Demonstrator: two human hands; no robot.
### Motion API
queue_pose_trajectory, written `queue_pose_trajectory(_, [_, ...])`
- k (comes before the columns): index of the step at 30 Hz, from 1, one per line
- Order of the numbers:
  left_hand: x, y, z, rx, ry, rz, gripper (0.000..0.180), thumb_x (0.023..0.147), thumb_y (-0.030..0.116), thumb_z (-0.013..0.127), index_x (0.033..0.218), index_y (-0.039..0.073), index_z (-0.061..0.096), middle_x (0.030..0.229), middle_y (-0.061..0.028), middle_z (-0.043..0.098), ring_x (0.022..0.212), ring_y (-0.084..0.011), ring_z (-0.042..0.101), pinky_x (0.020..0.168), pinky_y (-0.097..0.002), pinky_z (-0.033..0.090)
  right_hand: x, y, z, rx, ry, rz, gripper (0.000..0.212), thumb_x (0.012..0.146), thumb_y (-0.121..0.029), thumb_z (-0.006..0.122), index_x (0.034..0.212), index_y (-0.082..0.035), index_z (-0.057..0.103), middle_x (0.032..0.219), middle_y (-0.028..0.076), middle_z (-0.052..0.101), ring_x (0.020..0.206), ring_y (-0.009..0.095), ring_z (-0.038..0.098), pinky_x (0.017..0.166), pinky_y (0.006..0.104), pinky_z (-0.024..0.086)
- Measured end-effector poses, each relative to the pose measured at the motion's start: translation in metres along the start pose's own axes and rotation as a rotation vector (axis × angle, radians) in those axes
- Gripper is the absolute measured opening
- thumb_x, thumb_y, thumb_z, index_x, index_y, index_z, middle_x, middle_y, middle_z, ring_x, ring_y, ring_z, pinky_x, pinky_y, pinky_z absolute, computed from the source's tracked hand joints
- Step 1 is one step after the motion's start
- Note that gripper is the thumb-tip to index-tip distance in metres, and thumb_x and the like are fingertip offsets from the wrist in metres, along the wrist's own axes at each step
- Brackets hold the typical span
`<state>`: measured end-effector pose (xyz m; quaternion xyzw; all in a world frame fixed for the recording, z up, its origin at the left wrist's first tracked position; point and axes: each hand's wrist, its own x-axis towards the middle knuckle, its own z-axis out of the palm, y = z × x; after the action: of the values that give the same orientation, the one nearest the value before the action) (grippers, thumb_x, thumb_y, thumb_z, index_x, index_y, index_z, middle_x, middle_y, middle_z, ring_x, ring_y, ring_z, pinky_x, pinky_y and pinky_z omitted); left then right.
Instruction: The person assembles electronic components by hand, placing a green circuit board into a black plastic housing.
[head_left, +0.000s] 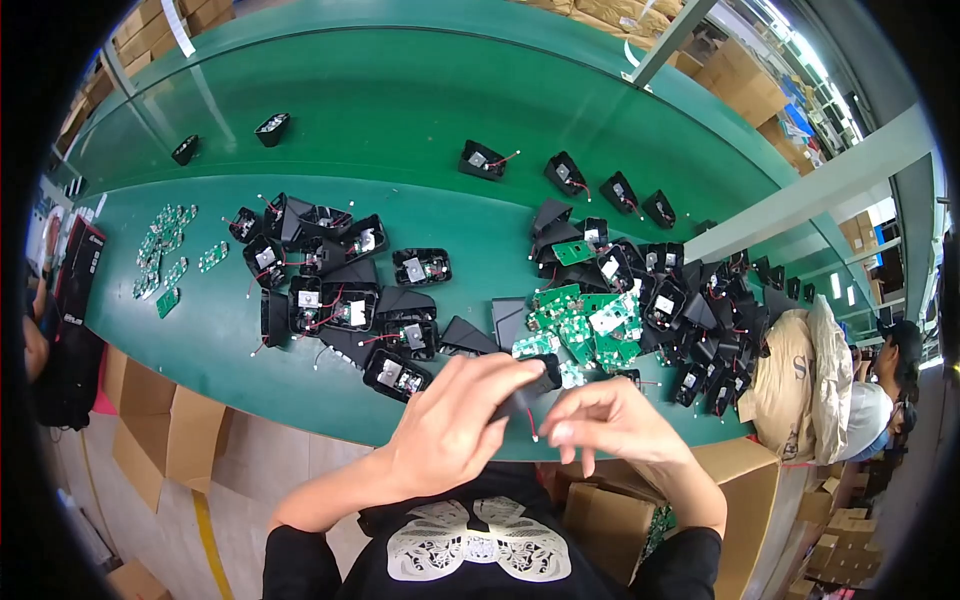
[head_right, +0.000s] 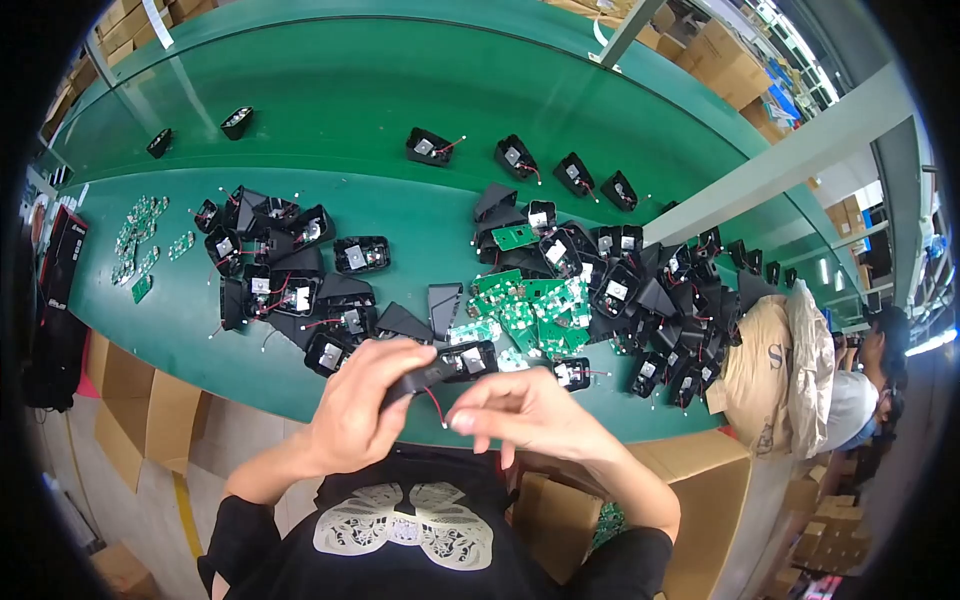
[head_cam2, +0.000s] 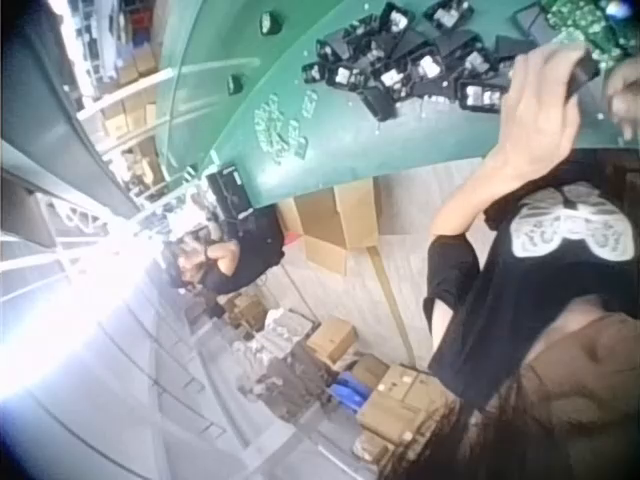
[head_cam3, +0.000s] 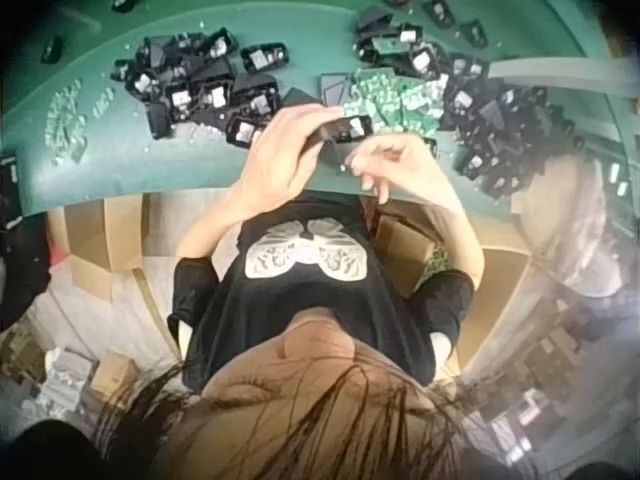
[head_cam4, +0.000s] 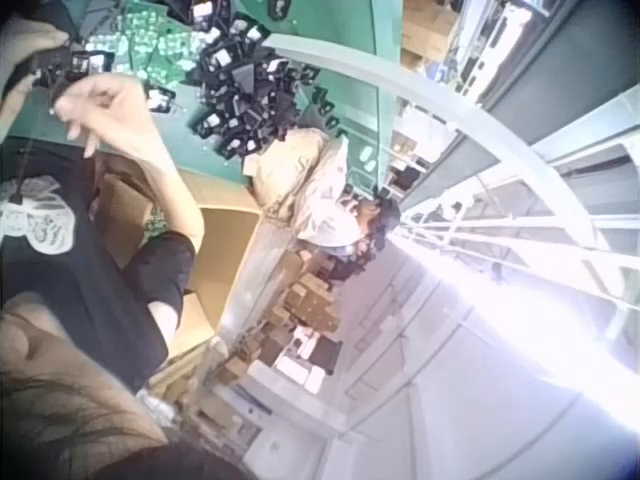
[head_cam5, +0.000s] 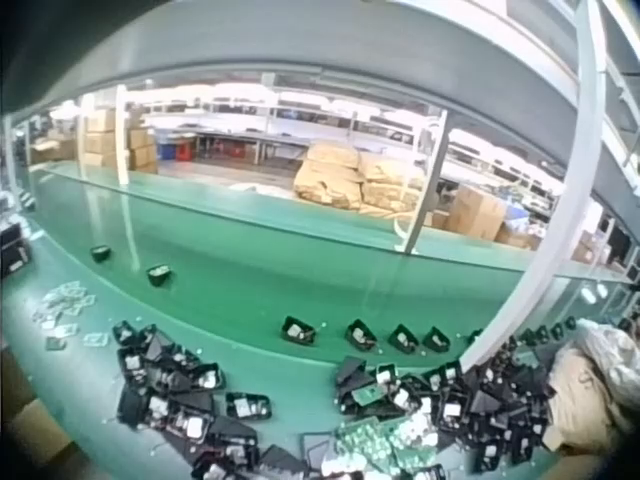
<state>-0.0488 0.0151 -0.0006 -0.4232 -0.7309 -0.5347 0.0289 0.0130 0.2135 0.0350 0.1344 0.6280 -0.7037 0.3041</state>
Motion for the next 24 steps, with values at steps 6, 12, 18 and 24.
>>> queue_pose_trajectory(6, [0.002, 0.005, 0.006, 0.313, 0.053, 0.209, 0.056, 0.056, 0.001, 0.063, 0.111, 0.007, 0.053, 0.099, -0.0074, 0.053, 0.077, -0.0231, 0.053, 0.048, -0.0266, 0.050, 0.003, -0.008, 0.010, -0.190, 0.020, -0.036, 0.015, 0.078, -0.014, 0.066, 0.082, 0.000, 0.064, 0.069, 0.003, 0.063, 0.058, 0.004, 0.056, 0.039, 0.0165, 0.040])
queue_pose_trajectory(12, [0.000, 0.006, 0.001, 0.394, -0.010, 0.200, 0.061, 0.051, -0.002, 0.061, 0.111, 0.004, 0.051, 0.101, -0.0124, 0.052, 0.083, -0.0295, 0.054, 0.055, -0.0313, 0.049, 0.004, -0.003, 0.006, -0.122, 0.035, -0.061, 0.014, 0.078, -0.011, 0.065, 0.085, 0.001, 0.065, 0.074, 0.007, 0.066, 0.059, 0.007, 0.059, 0.039, 0.0173, 0.043])
queue_pose_trajectory(18, [-0.008, 0.009, 0.001, -0.077, -0.115, -0.198, 0.056, 0.076, -0.007, 0.045, 0.129, 0.003, 0.029, 0.115, -0.0179, 0.043, 0.098, -0.0287, 0.050, 0.060, -0.0279, 0.049, -0.003, -0.018, 0.012, -0.045, 0.037, -0.023, 0.009, 0.077, -0.001, 0.063, 0.084, 0.002, 0.066, 0.081, 0.011, 0.066, 0.059, 0.008, 0.058, 0.044, 0.0198, 0.046])
queue_pose_trajectory(24, [-0.018, 0.017, 0.012, -0.963, -0.176, -0.653, 0.052, 0.086, 0.000, 0.039, 0.133, 0.003, 0.019, 0.121, -0.0172, 0.031, 0.086, -0.0182, 0.056, 0.071, -0.0279, 0.052, -0.005, 0.001, 0.013, -0.596, 0.264, -0.665, 0.013, 0.075, -0.005, 0.066, 0.087, -0.004, 0.068, 0.085, 0.008, 0.066, 0.074, 0.011, 0.059, 0.063, 0.0221, 0.046])
